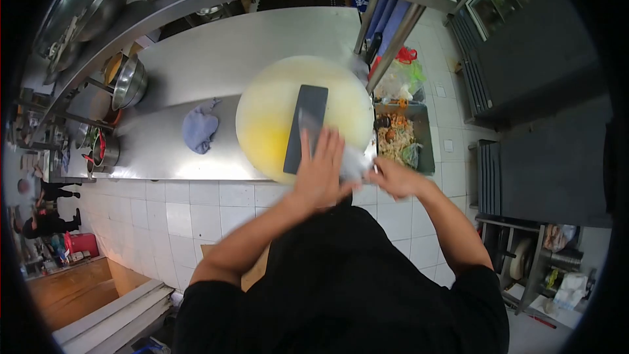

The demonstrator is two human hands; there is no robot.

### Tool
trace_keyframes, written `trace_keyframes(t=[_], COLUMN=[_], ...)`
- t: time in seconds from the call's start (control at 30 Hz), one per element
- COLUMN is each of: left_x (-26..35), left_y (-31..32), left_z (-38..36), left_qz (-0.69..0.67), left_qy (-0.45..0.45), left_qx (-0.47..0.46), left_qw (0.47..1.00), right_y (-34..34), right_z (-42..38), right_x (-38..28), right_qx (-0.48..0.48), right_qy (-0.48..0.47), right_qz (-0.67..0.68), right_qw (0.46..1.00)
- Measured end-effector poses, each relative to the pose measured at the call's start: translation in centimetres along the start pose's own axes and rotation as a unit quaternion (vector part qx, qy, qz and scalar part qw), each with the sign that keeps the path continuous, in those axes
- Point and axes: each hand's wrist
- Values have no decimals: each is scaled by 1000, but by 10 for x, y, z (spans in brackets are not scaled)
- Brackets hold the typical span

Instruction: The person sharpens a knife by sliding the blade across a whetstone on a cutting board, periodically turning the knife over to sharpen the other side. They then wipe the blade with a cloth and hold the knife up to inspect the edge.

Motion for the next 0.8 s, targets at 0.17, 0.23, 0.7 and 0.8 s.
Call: trace_keyframes(t=[0.17, 0.23, 0.7, 0.8], left_x=[-4, -56, -23, -75], left_y=[4, 10, 4, 13], left_z=[2, 70, -6, 70], left_qz=[14, 54, -1, 44], left_qy=[-37, -73, -43, -75], left_qx=[9, 13, 27, 42], left_qw=[999, 996, 999, 995], right_y=[-18, -38, 31, -9], right_z=[17, 67, 34, 97], right_x=[4, -26, -14, -22], right_qx=[56, 146, 113, 228], right_qy=[-100, -33, -45, -66], right_qz=[-78, -61, -37, -76], right_qw=[990, 987, 992, 968])
Point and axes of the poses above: each hand's wrist, its own z-axis towards the middle knuckle, its own y-axis out of the palm, x = y × z, and after that the axes turned 3 degrees about y, right-handed
